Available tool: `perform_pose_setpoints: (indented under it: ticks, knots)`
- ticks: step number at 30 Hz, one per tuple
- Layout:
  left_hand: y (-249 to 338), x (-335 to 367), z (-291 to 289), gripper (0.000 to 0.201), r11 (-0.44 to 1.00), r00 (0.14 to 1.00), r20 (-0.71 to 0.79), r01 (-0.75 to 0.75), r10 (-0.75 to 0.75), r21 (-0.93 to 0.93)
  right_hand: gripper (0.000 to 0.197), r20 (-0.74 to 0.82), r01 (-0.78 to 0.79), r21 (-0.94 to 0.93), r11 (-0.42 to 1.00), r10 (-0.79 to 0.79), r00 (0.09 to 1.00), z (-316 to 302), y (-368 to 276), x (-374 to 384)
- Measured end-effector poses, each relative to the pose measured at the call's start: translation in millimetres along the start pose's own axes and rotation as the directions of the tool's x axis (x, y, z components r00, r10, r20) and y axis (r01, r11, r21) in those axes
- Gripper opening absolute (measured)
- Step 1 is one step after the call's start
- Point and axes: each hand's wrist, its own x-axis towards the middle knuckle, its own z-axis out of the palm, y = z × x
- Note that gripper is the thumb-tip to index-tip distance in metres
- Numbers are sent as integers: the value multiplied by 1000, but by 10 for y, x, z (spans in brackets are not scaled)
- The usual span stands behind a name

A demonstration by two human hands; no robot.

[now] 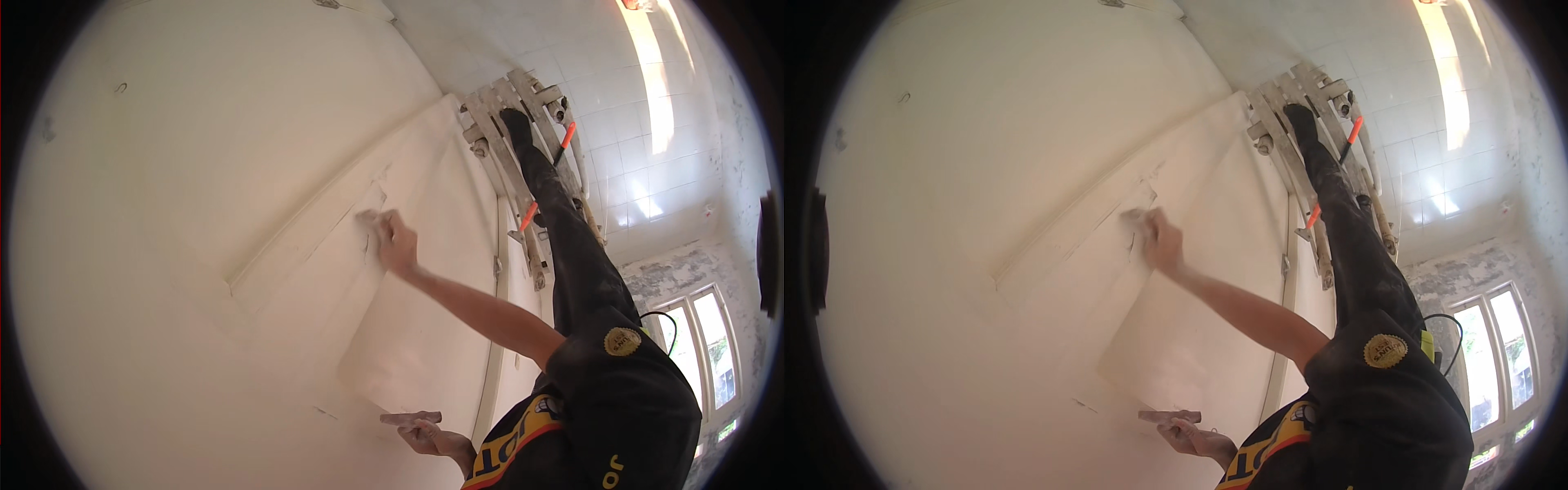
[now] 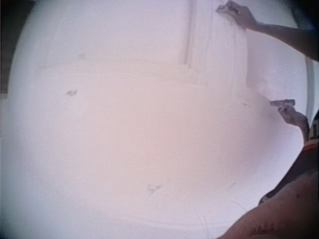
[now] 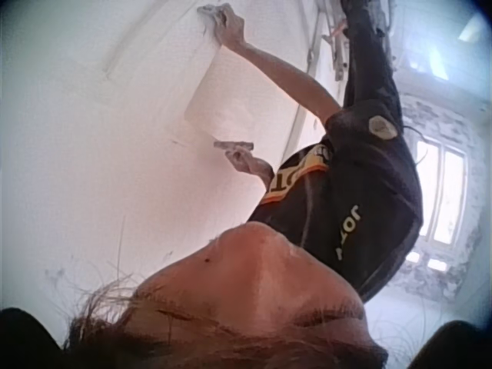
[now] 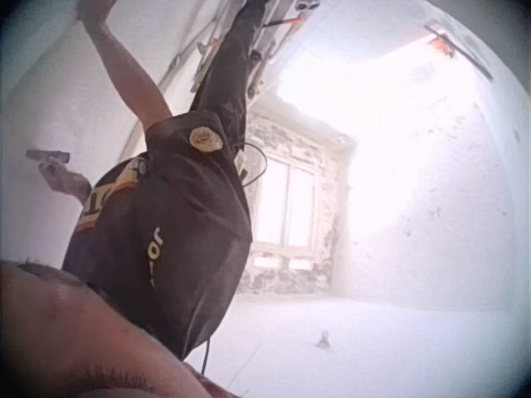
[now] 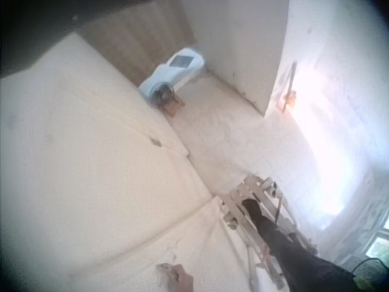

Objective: Sanding a wall with a sanding block to prepare it for painting.

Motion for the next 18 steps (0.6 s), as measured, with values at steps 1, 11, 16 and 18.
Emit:
perform_pose_setpoints:
  ticks: [1,11,16,18]
  knots:
    - [18,-47,26,42,1000,1000,18,2,-1,-7,3,-41,-43,39,998,45,998,-62,206,211]
    - [117,-51,44,43,1000,1000,13,-7,7,5,10,222,-47,231,972,-6,975,-146,72,-143]
    - [197,-91,54,43,1000,1000,-7,-6,6,-5,5,-28,-89,0,996,89,996,128,924,498]
    - [227,-199,106,51,997,998,5,63,-63,-38,7,-183,-144,-60,988,131,974,84,1010,912]
